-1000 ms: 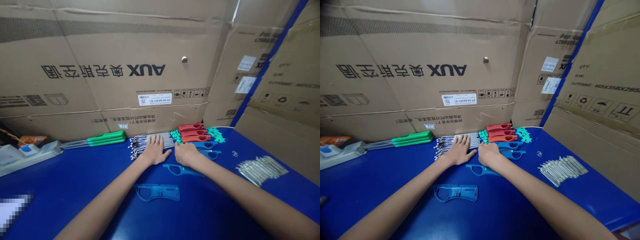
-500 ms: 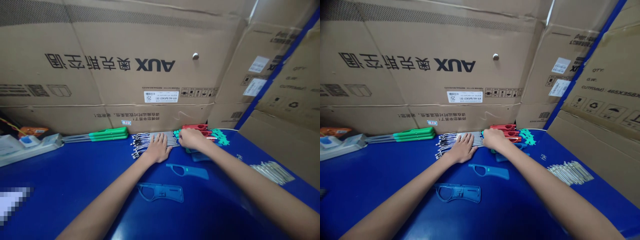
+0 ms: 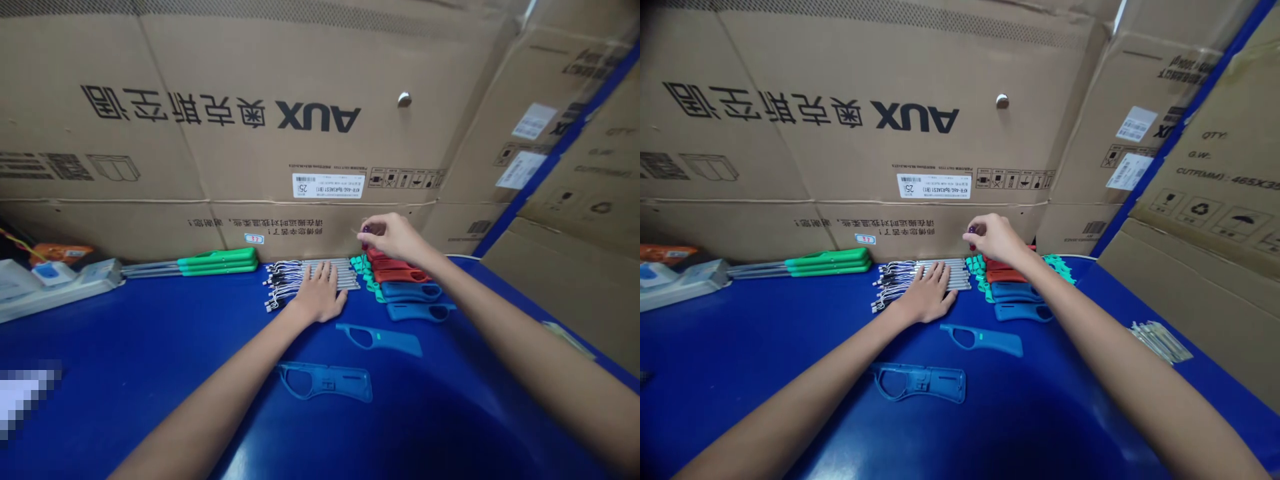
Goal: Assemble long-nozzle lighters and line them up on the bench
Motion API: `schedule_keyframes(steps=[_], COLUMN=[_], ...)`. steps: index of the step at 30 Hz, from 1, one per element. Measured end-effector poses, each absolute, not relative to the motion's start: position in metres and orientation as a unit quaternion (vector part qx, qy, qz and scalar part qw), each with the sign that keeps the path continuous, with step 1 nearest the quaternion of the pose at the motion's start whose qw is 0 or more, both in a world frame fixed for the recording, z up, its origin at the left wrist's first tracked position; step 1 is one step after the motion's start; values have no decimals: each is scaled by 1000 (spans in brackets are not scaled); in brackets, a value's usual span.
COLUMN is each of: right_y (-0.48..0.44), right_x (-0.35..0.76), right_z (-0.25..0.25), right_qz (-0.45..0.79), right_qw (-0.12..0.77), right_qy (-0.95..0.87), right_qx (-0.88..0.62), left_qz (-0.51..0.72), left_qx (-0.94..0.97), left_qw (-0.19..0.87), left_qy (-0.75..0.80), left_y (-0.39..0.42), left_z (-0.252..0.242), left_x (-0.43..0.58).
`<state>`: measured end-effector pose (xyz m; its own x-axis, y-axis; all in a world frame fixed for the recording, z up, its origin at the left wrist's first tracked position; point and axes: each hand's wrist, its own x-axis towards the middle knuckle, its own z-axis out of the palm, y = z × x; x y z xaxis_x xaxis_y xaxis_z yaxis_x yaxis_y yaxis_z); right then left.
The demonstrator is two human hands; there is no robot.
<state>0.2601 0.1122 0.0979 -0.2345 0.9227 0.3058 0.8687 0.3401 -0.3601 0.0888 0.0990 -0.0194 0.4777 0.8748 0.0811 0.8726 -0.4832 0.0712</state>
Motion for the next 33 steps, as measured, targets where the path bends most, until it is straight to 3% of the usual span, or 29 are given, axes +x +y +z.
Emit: schedule_keyframes(steps=[9,33], right_y=[109,122], right_x=[255,252], right_z=[70,61], right_qz=[5,-5], right_qw=[267,295], right_qy=[-770,-771], right_qx=[-579,-565], left_qz=[42,38], left_qx=[859,857], left_qw=[6,4], left_qy=[511,514], left_y=[98,97], left_z=[-18,-15], left_x=[90,94])
